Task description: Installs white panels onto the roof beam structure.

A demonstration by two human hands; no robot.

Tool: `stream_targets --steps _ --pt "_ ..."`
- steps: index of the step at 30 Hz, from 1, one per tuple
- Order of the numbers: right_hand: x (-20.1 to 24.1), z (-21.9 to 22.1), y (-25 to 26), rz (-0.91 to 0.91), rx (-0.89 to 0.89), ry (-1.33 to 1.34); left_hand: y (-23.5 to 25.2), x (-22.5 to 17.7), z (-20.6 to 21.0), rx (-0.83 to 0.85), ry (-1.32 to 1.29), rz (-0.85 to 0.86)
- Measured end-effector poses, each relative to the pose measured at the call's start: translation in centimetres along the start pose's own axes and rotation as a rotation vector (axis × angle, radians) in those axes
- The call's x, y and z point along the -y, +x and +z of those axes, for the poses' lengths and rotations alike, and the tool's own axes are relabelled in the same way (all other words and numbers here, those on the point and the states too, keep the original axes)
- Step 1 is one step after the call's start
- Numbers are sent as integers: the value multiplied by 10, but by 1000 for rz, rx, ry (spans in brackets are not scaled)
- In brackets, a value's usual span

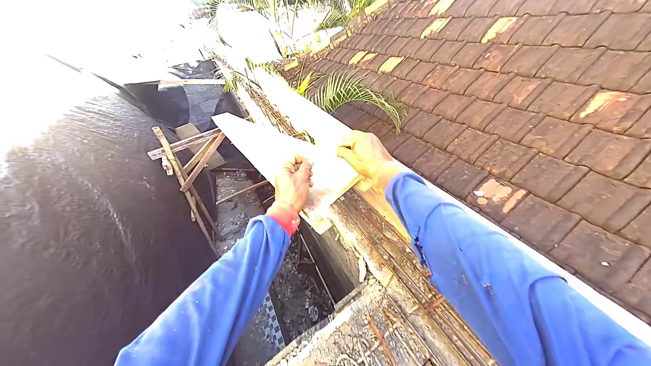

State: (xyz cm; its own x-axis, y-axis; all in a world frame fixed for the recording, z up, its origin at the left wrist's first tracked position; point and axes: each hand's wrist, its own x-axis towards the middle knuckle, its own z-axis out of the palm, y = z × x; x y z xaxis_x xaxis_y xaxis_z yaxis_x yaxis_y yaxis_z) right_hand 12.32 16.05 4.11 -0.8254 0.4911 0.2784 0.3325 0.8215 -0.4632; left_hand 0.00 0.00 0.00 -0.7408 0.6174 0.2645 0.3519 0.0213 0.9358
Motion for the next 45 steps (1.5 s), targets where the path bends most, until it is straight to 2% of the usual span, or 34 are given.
stream_targets --steps 2,6,10,15,18,21,23,27,30,34,38,41,45 --pt "-2 1 -1 56 -47 41 8 7 -1 3 41 22" --pt "-29 -9 -10 378 -292 306 17 6 -20 -72 -34 13" --pt "-72 -11 -22 522 -276 339 25 -6 -44 -295 -197 52" --pt "-71 -3 -31 487 -204 330 42 -54 -66 -326 -226 266" --pt "-69 -5 -26 454 -226 306 46 -78 -48 -148 -114 346" --pt "-64 -10 -19 456 -266 397 48 -72 -2 95 85 218" --pt "-60 -12 -13 494 -305 539 50 -63 31 194 133 113" --pt "-41 -14 -4 454 -340 656 54 -50 66 243 112 -15" --pt "-27 -9 -4 366 -279 567 50 -38 67 292 7 6" --pt "-13 -6 0 304 -165 410 48 -25 65 338 -85 178" --pt "-22 -9 2 227 -89 470 48 -29 69 220 13 158" --pt "-29 -23 -1 281 -100 502 48 -30 67 305 -13 132" --pt "-43 -39 1 -43 32 91 45 -41 63 392 68 117"
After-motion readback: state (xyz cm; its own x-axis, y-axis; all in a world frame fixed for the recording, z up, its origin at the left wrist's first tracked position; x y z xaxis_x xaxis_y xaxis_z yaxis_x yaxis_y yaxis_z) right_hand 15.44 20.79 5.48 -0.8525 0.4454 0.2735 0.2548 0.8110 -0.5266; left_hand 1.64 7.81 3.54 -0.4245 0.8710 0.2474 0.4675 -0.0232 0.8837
